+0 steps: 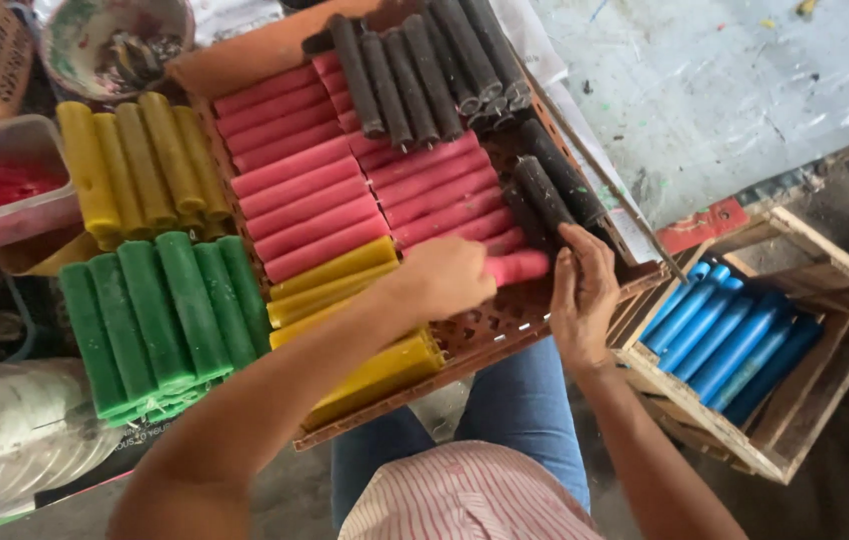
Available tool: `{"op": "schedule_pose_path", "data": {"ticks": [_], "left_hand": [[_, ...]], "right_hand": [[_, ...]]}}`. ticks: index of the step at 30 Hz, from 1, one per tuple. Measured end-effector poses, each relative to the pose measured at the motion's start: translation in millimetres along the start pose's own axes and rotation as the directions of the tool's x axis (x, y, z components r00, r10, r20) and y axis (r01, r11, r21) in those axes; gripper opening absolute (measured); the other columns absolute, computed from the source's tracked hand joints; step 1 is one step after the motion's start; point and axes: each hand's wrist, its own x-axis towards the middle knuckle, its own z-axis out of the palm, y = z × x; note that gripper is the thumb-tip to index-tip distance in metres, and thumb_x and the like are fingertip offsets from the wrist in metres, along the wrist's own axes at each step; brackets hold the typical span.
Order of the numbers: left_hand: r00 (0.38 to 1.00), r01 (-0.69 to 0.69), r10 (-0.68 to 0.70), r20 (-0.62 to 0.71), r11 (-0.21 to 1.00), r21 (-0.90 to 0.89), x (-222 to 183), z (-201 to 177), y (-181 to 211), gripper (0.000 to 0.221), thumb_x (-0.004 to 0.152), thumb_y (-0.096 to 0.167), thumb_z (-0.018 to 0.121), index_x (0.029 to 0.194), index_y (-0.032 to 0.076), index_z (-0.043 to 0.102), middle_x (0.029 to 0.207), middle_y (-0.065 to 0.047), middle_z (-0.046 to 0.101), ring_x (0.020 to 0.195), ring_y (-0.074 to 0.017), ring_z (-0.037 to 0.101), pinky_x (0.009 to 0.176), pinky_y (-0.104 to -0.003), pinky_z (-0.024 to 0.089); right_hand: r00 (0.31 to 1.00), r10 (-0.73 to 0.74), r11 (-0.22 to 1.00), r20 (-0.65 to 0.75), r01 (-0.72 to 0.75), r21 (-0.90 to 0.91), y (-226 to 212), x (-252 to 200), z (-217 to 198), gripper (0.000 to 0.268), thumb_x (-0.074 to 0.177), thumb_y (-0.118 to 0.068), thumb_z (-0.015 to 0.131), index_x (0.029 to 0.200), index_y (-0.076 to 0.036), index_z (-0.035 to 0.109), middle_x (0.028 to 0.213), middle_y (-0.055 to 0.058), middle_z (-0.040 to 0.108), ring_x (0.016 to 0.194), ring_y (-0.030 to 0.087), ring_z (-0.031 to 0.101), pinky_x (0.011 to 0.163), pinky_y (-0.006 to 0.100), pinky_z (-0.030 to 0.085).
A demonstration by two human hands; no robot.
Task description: Organizing and arranging colored candles into a wooden tray for packaging or display.
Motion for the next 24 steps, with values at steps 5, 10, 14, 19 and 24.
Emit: {"op": "schedule_pose_path", "data": {"ticks": [5,10,14,19,24], "left_hand": [[0.959,0.101,-0.268,0.096,0.005,-0.995,-43.4,-1.0,-30.1,0.022,0.095,0.022,0.054,0.084,0.011,0.069,0.056,0.006,0.056,0.044,-0.0065,0.055,0.045,-0.022,0.044],[0.944,0.016,-0.328,-0.015,0.09,-0.996,-112.2,-13.9,-29.6,0.041,0.102,0.034,0.054,0.076,0.004,0.066,0.049,-0.01,0.054,0.028,-0.0171,0.045,0.028,-0.026,0.032],[0.9,0.038,-0.418,0.124,-0.21,-0.977,-127.9,-0.8,-45.3,0.038,0.098,0.036,0.053,0.098,0.0,0.065,0.064,-0.021,0.06,0.035,-0.0205,0.045,0.031,-0.032,0.032],[0.887,-0.082,-0.402,-0.226,0.345,-0.935,-124.1,-5.9,-19.0,0.023,0.1,0.021,0.058,0.107,0.006,0.074,0.068,-0.012,0.061,0.053,-0.0205,0.058,0.052,-0.032,0.05],[0.877,-0.125,-0.125,-0.464,0.873,-0.472,-132.7,-19.1,-20.4,0.05,0.099,0.019,0.058,0.148,0.008,0.052,0.114,-0.025,0.063,0.098,-0.0461,0.067,0.086,-0.05,0.056]], "right_hand": [[0.938,-0.24,0.936,0.252,0.155,0.314,-117.9,35.8,27.8,0.032,0.102,-0.012,0.053,0.127,0.006,0.061,0.11,0.027,0.068,0.112,0.047,0.066,0.099,0.052,0.05],[0.62,-0.715,0.677,0.324,0.73,0.098,1.6,67.5,51.0,0.068,0.094,-0.061,0.06,0.136,-0.008,0.057,0.124,0.025,0.062,0.112,0.048,0.061,0.097,0.06,0.051],[0.768,-0.523,0.676,0.369,0.638,-0.37,40.5,89.4,33.7,0.055,0.093,-0.025,0.071,0.146,-0.01,0.064,0.136,0.015,0.063,0.129,0.042,0.055,0.103,0.057,0.041],[0.674,-0.64,0.754,0.369,0.642,0.137,-22.2,21.2,94.7,0.051,0.094,-0.032,0.069,0.14,-0.011,0.065,0.137,0.016,0.065,0.132,0.044,0.056,0.111,0.06,0.034],[0.683,-0.627,0.767,0.376,0.627,0.14,25.6,52.0,56.9,0.057,0.094,-0.05,0.063,0.136,-0.012,0.068,0.13,0.013,0.068,0.129,0.04,0.057,0.113,0.057,0.035]]}}
